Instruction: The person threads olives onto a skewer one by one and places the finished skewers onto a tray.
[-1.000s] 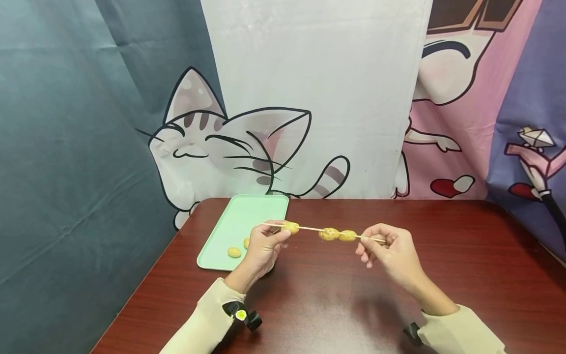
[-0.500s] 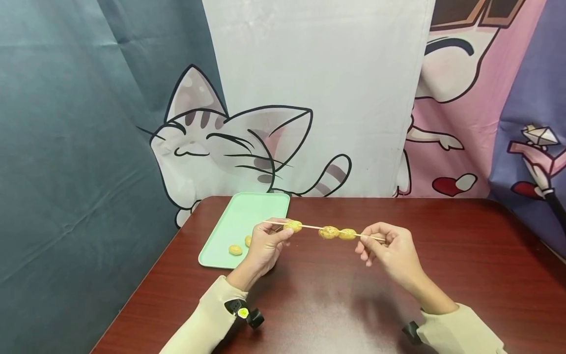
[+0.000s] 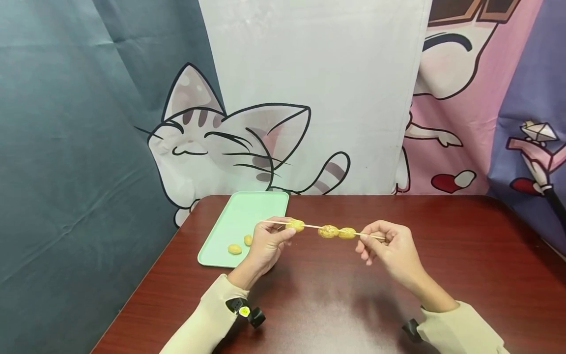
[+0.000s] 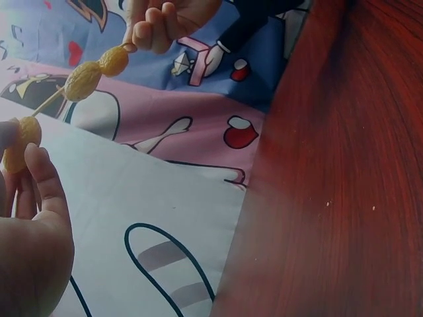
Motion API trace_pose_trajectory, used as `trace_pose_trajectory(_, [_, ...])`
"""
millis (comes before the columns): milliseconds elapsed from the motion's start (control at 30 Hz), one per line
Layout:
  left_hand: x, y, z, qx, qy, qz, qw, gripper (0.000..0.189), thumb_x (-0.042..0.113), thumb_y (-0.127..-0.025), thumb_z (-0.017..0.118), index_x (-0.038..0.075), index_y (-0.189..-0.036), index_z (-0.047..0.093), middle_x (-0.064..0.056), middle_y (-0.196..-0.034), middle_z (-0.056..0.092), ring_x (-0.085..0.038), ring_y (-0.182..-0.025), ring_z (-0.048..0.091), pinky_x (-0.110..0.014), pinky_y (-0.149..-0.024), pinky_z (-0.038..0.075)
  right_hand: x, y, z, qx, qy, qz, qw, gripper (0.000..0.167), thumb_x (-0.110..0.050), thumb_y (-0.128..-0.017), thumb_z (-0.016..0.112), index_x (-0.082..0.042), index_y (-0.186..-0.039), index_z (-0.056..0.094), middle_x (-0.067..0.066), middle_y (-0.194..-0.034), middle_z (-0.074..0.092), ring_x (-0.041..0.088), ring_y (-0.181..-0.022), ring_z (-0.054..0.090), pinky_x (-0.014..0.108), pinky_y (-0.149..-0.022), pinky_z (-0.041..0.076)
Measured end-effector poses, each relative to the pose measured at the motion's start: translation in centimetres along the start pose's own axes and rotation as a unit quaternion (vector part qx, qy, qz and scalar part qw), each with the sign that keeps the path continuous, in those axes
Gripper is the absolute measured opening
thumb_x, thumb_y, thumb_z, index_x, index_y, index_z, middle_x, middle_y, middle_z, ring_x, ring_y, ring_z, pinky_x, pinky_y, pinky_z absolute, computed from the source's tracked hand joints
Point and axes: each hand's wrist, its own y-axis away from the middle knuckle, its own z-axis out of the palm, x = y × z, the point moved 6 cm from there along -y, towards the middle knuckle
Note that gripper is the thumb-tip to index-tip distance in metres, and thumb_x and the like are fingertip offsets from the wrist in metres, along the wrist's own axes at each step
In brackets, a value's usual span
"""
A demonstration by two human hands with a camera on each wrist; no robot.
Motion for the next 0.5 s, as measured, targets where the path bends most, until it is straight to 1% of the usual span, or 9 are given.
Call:
trace_pose_trajectory(200, [0.07, 0.04, 0.18, 0.003, -0.013, -0.003, 0.9999, 0.025, -0.016, -0.08, 0.068, 0.005, -0.092, 0.075, -0.001, -0.087, 0.074, -0.008, -0.071, 0.067, -0.02, -0.057, 0.052, -0.31, 0.03, 0.06, 0.002, 0.008, 0.001, 1.0, 0.006, 0.019, -0.091, 0.055, 0.014, -0.087, 0.057, 0.01, -0.068, 0.068, 0.013, -0.051, 0.063, 0.028, -0.044, 0.053])
trace_pose_trajectory(300, [0.19, 0.0, 0.29, 0.003, -0.011, 0.0, 0.9999, 0.022, -0.016, -0.08, 0.069, -0.001, -0.095, 0.075, -0.001, -0.087, 0.074, -0.008, -0.068, 0.066, -0.021, -0.057, 0.052, -0.41, -0.04, 0.14, 0.002, 0.003, -0.002, 1.0, 0.006, 0.019, -0.09, 0.055, 0.015, -0.087, 0.056, 0.011, -0.069, 0.068, 0.015, -0.051, 0.062, 0.028, -0.044, 0.054])
trace_pose_trajectory(400, [0.3, -0.04, 0.39, 0.003, -0.011, 0.003, 0.9999, 0.022, -0.017, -0.079, 0.069, -0.002, -0.095, 0.074, -0.002, -0.087, 0.074, -0.008, -0.066, 0.064, -0.02, -0.057, 0.051, -0.48, -0.11, 0.21, 0.001, 0.002, -0.004, 1.0, 0.006, 0.019, -0.09, 0.054, 0.015, -0.087, 0.056, 0.011, -0.069, 0.068, 0.015, -0.051, 0.062, 0.028, -0.044, 0.054])
trace_pose_trajectory(500, [0.43, -0.03, 0.47, 0.003, -0.012, 0.004, 0.9999, 0.023, -0.017, -0.08, 0.068, -0.001, -0.095, 0.074, -0.001, -0.087, 0.074, -0.008, -0.066, 0.064, -0.02, -0.056, 0.051, -0.54, -0.16, 0.31, -0.001, 0.003, -0.004, 1.0, 0.006, 0.019, -0.09, 0.054, 0.014, -0.087, 0.056, 0.011, -0.069, 0.068, 0.015, -0.051, 0.063, 0.028, -0.045, 0.054])
